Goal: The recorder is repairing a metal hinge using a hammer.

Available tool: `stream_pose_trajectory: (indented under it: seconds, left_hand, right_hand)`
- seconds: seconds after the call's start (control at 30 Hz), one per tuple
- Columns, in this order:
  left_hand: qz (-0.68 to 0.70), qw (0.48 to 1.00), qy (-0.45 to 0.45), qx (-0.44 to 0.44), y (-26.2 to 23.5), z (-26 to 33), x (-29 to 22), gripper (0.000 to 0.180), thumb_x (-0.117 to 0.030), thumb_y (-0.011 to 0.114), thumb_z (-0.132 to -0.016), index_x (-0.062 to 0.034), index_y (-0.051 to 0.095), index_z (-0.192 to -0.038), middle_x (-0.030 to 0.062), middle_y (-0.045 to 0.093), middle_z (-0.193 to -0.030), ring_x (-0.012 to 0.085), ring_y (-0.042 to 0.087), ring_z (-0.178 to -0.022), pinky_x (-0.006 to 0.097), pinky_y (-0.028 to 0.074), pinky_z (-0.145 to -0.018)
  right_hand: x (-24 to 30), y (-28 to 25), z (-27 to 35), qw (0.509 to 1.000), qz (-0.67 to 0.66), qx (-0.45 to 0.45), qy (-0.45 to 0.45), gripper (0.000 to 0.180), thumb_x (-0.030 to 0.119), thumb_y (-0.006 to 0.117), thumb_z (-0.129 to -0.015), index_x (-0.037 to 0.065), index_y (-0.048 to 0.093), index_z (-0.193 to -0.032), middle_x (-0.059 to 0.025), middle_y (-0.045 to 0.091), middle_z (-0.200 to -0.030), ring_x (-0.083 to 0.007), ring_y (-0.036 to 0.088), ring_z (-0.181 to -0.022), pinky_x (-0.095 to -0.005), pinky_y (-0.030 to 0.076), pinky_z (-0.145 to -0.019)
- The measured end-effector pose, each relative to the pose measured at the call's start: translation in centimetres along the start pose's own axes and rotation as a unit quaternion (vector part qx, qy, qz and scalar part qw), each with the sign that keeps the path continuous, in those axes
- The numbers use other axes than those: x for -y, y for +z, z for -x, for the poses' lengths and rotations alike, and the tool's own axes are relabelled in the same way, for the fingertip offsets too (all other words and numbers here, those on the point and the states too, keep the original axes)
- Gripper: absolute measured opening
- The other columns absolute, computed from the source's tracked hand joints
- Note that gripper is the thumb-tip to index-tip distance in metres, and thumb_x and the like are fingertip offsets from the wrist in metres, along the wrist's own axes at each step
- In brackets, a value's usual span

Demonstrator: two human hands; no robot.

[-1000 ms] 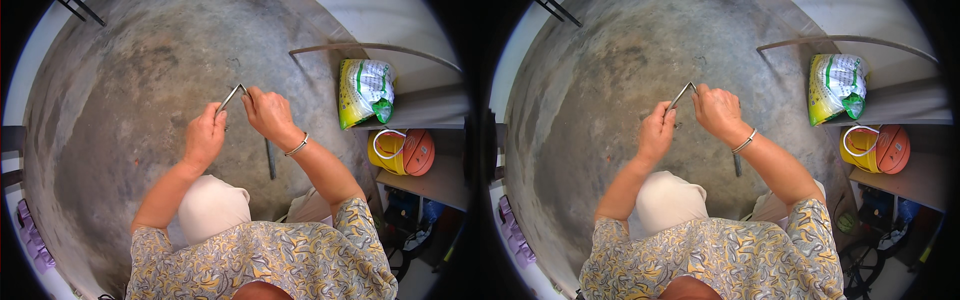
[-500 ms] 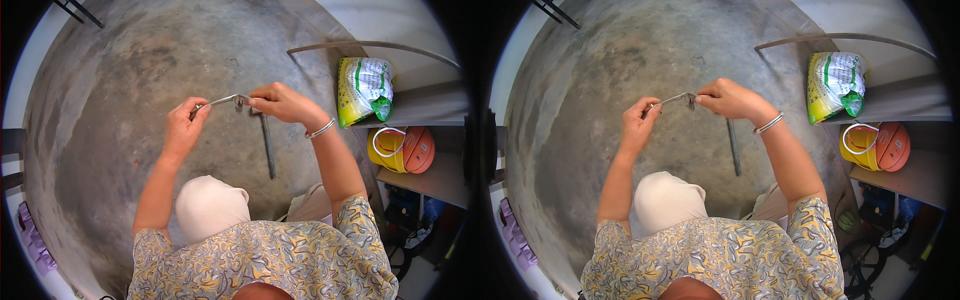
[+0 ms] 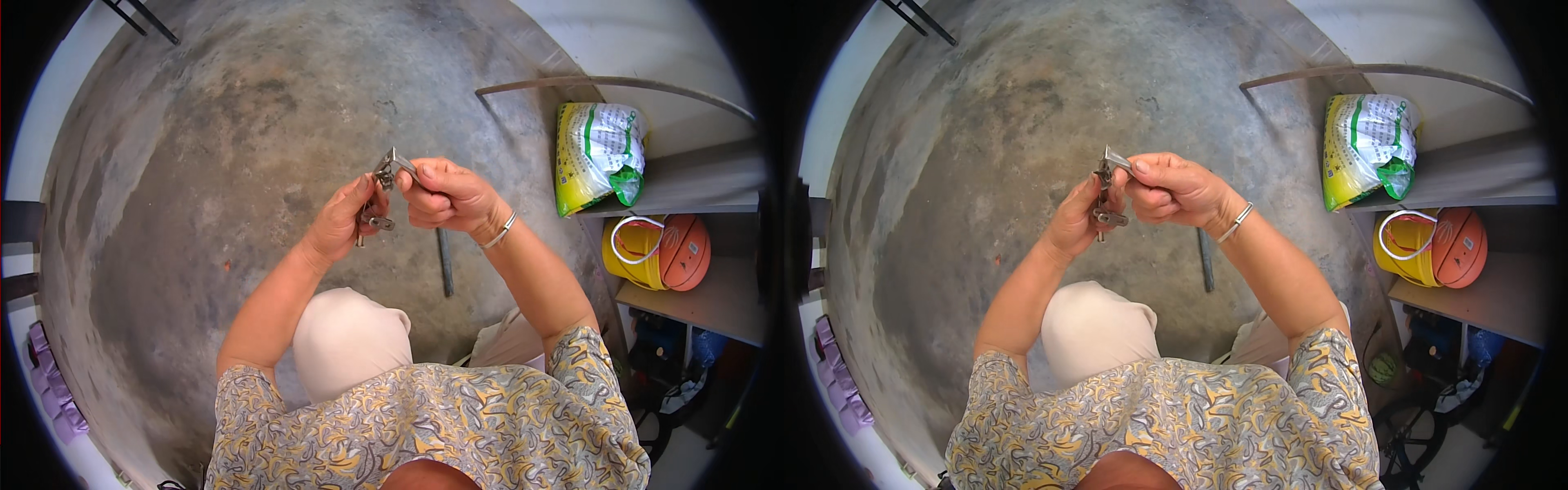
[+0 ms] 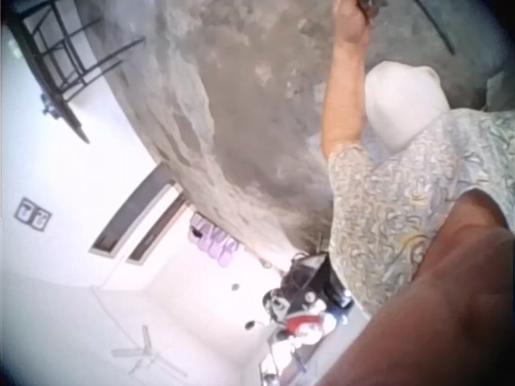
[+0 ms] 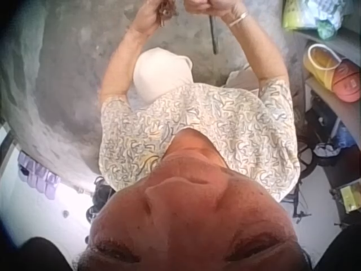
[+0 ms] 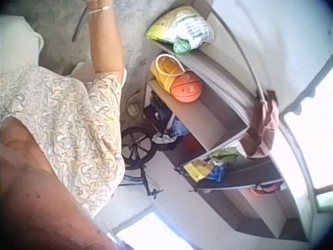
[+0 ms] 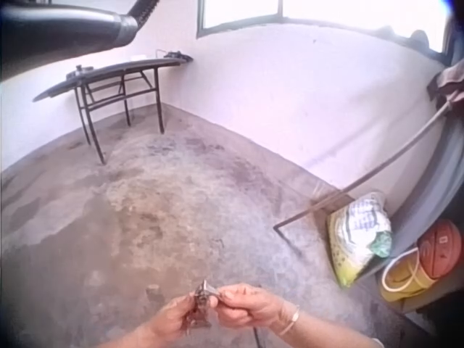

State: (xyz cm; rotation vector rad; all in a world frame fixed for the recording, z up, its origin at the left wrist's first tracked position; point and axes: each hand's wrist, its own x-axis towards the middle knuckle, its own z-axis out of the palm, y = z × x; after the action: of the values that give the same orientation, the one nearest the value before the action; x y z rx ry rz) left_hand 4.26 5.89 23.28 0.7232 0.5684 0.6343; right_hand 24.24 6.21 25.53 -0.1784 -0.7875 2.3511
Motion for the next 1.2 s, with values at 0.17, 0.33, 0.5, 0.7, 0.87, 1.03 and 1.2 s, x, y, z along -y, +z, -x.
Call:
stream_pose_trajectory:
  seconds: [0.17, 0.33, 0.5, 0.7, 0.87, 1.03, 1.2]
  left_hand:
    - [-0.183, 0.977, -0.012, -0.112, -1.9, 0.8, -1.0, 0.041, -0.047, 0.047, -0.09, -0.0106, 0.053, -0.073, -0.0058, 0.039, -0.061, 0.004, 0.031, -0.052, 0.02, 0.026, -0.044]
    - [-0.641, 0.755, 0.024, -0.139, -4.1, 1.1, -1.4, 0.035, -0.038, 0.052, -0.088, -0.007, 0.059, -0.074, 0.0046, 0.055, -0.059, 0.0205, 0.05, -0.049, 0.032, 0.038, -0.046]
    - [-0.815, 0.554, -0.02, -0.17, -0.7, 0.3, -1.5, 0.03, -0.034, 0.055, -0.085, -0.0065, 0.058, -0.074, 0.013, 0.06, -0.066, 0.0345, 0.058, -0.064, 0.044, 0.044, -0.054]
    - [-0.794, 0.577, 0.096, -0.167, -3.1, 0.6, -1.7, 0.034, -0.035, 0.054, -0.087, -0.0057, 0.055, -0.07, 0.0079, 0.059, -0.061, 0.0294, 0.057, -0.054, 0.041, 0.043, -0.05]
    - [-0.218, 0.974, -0.051, -0.02, -4.0, 1.7, -2.2, 0.04, -0.043, 0.05, -0.09, -0.0086, 0.049, -0.069, -0.0074, 0.034, -0.056, 0.004, 0.024, -0.046, 0.02, 0.024, -0.041]
    - [0.043, 0.995, -0.072, 0.057, -2.7, 1.3, -0.1, 0.04, -0.042, 0.048, -0.092, -0.0085, 0.049, -0.07, -0.0073, 0.029, -0.055, 0.0023, 0.021, -0.046, 0.018, 0.018, -0.04]
    - [-0.037, 0.989, -0.14, -0.043, -4.6, 1.5, -1.2, 0.038, -0.04, 0.052, -0.09, -0.0088, 0.049, -0.069, -0.006, 0.034, -0.056, 0.0034, 0.028, -0.048, 0.02, 0.023, -0.04]
  right_hand:
    - [2.3, -1.0, 0.8, 0.965, 0.211, -0.144, 0.054, 0.029, 0.031, 0.048, -0.093, 0.007, 0.064, -0.095, 0.0053, 0.038, -0.054, -0.0068, 0.03, -0.045, -0.0231, 0.024, -0.043]
    - [-0.3, -1.7, 0.2, 0.524, 0.796, -0.228, 0.2, 0.024, 0.028, 0.057, -0.083, 0.007, 0.069, -0.083, -0.0129, 0.063, -0.071, -0.0281, 0.061, -0.066, -0.0397, 0.047, -0.06]
    - [-2.7, -0.1, -1.5, 0.4, 0.835, -0.202, 0.319, 0.025, 0.027, 0.054, -0.084, 0.007, 0.066, -0.075, -0.0125, 0.064, -0.074, -0.0302, 0.063, -0.072, -0.0389, 0.049, -0.062]
    - [0.7, -1.3, 0.4, 0.46, 0.826, -0.194, 0.26, 0.017, 0.018, 0.057, -0.081, 0.004, 0.067, -0.082, -0.0076, 0.064, -0.069, -0.0211, 0.062, -0.063, -0.0332, 0.047, -0.056]
    - [1.7, -2.1, 1.5, 0.947, 0.273, -0.108, 0.131, 0.028, 0.025, 0.049, -0.093, 0.0, 0.062, -0.093, 0.006, 0.035, -0.055, -0.0055, 0.026, -0.046, -0.0223, 0.02, -0.042]
    - [-0.9, -1.9, -0.2, 0.998, -0.014, 0.034, 0.053, 0.027, 0.026, 0.051, -0.092, 0.001, 0.057, -0.101, 0.0063, 0.031, -0.054, -0.0049, 0.026, -0.046, -0.0222, 0.019, -0.042]
    - [2.8, -1.8, 1.1, 0.886, 0.396, -0.182, 0.159, 0.031, 0.031, 0.055, -0.089, 0.001, 0.064, -0.091, 0.0015, 0.042, -0.052, -0.0092, 0.031, -0.045, -0.0255, 0.027, -0.043]
